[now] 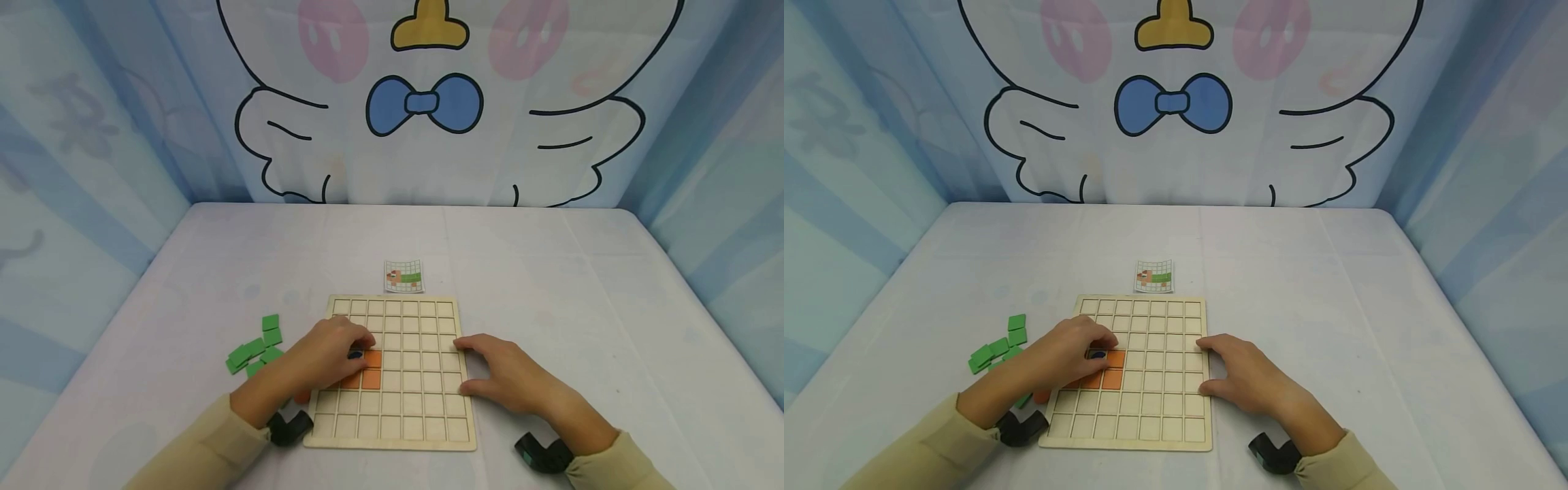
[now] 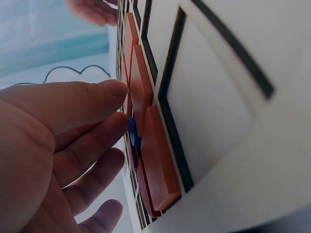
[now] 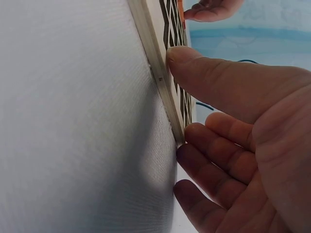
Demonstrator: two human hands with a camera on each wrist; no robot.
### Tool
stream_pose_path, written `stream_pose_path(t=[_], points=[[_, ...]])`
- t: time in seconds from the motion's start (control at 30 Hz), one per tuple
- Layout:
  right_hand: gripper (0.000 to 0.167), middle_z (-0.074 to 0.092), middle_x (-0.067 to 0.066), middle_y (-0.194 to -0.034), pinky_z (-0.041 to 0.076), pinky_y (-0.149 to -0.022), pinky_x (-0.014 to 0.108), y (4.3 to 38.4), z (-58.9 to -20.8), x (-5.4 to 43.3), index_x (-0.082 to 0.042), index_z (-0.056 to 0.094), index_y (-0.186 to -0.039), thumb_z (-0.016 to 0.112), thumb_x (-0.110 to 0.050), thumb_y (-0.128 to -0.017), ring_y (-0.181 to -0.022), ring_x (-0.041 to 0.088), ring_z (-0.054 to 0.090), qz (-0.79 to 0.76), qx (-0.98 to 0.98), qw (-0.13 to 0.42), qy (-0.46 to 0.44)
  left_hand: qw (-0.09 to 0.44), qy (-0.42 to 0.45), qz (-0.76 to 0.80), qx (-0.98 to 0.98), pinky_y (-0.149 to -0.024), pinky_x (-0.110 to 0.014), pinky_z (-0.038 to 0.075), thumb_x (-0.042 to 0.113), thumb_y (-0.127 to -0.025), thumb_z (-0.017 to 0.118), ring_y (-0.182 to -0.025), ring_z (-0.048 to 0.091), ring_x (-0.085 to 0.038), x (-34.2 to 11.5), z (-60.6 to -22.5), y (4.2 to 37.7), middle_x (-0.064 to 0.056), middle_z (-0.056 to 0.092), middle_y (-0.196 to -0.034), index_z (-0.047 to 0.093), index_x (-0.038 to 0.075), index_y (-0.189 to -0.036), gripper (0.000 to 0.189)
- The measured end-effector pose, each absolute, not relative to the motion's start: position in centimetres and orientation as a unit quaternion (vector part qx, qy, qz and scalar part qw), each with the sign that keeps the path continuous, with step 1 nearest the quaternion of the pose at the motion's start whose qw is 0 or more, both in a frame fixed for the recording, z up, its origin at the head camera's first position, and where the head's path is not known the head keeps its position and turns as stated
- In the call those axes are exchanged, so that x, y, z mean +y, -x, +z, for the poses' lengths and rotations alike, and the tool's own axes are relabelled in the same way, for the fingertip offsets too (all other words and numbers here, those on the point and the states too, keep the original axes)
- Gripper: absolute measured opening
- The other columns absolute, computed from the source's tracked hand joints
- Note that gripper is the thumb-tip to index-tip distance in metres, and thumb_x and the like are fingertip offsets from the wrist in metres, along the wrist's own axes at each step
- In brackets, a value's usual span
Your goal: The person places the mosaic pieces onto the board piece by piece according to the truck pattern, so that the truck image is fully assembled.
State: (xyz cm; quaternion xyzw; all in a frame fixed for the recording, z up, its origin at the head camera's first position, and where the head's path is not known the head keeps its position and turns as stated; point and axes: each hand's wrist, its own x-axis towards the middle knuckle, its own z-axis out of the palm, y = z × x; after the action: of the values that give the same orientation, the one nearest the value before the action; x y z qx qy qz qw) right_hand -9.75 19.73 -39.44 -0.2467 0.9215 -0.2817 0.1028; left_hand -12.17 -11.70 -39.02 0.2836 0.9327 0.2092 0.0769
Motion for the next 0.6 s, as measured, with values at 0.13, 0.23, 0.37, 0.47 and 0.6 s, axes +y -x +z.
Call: stream_pose_path(t=[0.13, 0.23, 0.37, 0.47, 0.6], points=[[0.060, 0.059, 0.010, -0.135, 0.041, -0.104, 0.051, 9.73, -39.42, 19.72, -0.002, 0.057, -0.136, 0.080, -0.027, -0.086, -0.128, 0.033, 0.053, -0.282, 0.921, 0.103, 0.246, 0.079, -0.283, 0.212, 0.932, -0.087, -0.038, 0.050, 0.016, -0.088, 0.078, -0.096, 0.059, -0.018, -11.68, -39.00, 12.19, 0.002, 0.067, -0.102, 0.073, 0.009, -0.108, 0.022], [0.061, 0.059, 0.010, -0.135, 0.041, -0.104, 0.051, 9.74, -39.40, 19.69, -0.002, 0.057, -0.136, 0.080, -0.028, -0.086, -0.128, 0.033, 0.053, -0.281, 0.922, 0.104, 0.247, 0.081, -0.280, 0.216, 0.932, -0.086, -0.037, 0.050, 0.016, -0.087, 0.079, -0.096, 0.059, -0.017, -11.69, -38.99, 12.22, 0.002, 0.067, -0.101, 0.073, 0.009, -0.108, 0.023], [0.061, 0.059, 0.010, -0.135, 0.040, -0.104, 0.051, 9.75, -39.40, 19.72, -0.002, 0.057, -0.136, 0.080, -0.028, -0.086, -0.128, 0.033, 0.052, -0.281, 0.922, 0.104, 0.246, 0.083, -0.272, 0.222, 0.933, -0.085, -0.037, 0.051, 0.014, -0.087, 0.079, -0.095, 0.059, -0.017, -11.78, -38.86, 12.18, 0.002, 0.067, -0.101, 0.073, 0.008, -0.108, 0.023], [0.061, 0.059, 0.010, -0.135, 0.040, -0.104, 0.052, 9.74, -39.37, 19.72, -0.003, 0.057, -0.136, 0.080, -0.029, -0.086, -0.128, 0.033, 0.052, -0.282, 0.921, 0.106, 0.245, 0.084, -0.267, 0.226, 0.933, -0.084, -0.037, 0.051, 0.014, -0.087, 0.078, -0.095, 0.058, -0.016, -11.97, -38.80, 12.12, 0.002, 0.067, -0.100, 0.073, 0.008, -0.108, 0.023], [0.061, 0.059, 0.009, -0.134, 0.040, -0.104, 0.052, 9.72, -39.34, 19.71, -0.003, 0.057, -0.135, 0.080, -0.030, -0.086, -0.128, 0.033, 0.052, -0.283, 0.921, 0.107, 0.244, 0.078, -0.268, 0.224, 0.934, -0.084, -0.038, 0.050, 0.014, -0.087, 0.078, -0.095, 0.058, -0.016, -12.56, -38.79, 12.01, 0.002, 0.066, -0.099, 0.073, 0.008, -0.109, 0.023]])
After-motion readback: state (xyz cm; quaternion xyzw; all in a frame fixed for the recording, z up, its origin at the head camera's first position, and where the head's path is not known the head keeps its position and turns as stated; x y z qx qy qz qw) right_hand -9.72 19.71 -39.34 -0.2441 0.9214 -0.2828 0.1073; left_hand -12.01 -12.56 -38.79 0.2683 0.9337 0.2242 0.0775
